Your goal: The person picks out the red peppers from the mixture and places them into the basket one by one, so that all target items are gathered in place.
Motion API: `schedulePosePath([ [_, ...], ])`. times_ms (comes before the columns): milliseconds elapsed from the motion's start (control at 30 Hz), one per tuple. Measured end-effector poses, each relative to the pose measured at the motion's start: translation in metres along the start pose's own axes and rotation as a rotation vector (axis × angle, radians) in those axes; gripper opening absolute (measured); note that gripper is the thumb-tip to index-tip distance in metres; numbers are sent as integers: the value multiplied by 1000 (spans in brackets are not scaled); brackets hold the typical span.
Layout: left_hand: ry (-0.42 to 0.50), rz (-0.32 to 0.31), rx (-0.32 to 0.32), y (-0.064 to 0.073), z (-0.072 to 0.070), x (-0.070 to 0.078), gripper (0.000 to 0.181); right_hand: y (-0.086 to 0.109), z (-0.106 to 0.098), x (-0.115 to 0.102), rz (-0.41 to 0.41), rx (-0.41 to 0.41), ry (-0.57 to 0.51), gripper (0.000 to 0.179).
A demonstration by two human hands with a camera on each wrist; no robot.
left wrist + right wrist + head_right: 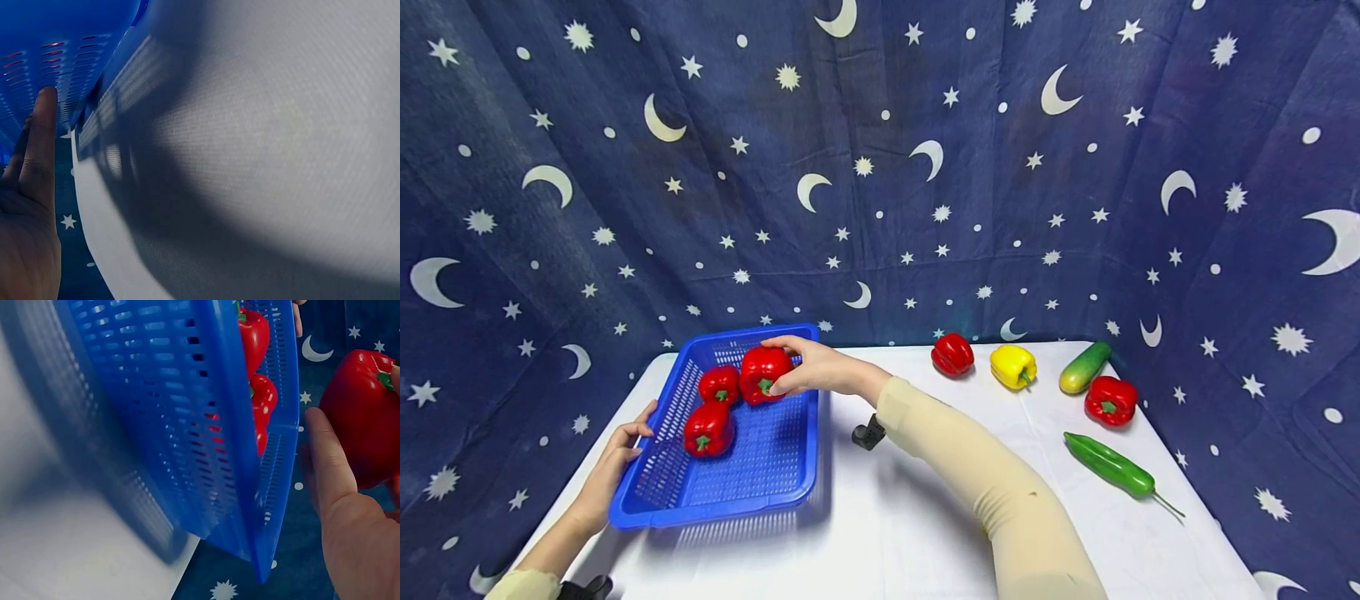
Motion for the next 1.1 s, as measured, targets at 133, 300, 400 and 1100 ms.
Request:
schedulePosePath([
  [133, -33, -3, 0, 0, 0, 1, 22, -5, 6, -2, 32, 6, -7, 80],
  [300, -60, -20, -3, 0, 0, 3, 22, -10, 13, -4, 94, -2, -2, 80],
  [400, -59, -27, -3, 1, 0, 4, 22, -13, 17, -6, 126, -1, 11, 79],
  [1100, -63, -47, -14, 1, -2, 4, 24, -32, 52, -21, 188, 12, -70, 81],
])
Point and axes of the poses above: each hand's wrist, its own y-axis away from the middle knuckle, its own z-axis out of the palm, x = y × z, the point moved 3 cm from there along -y, towards the middle knuckle, and after that the axes turned 11 degrees about x, right-handed, at the moved point
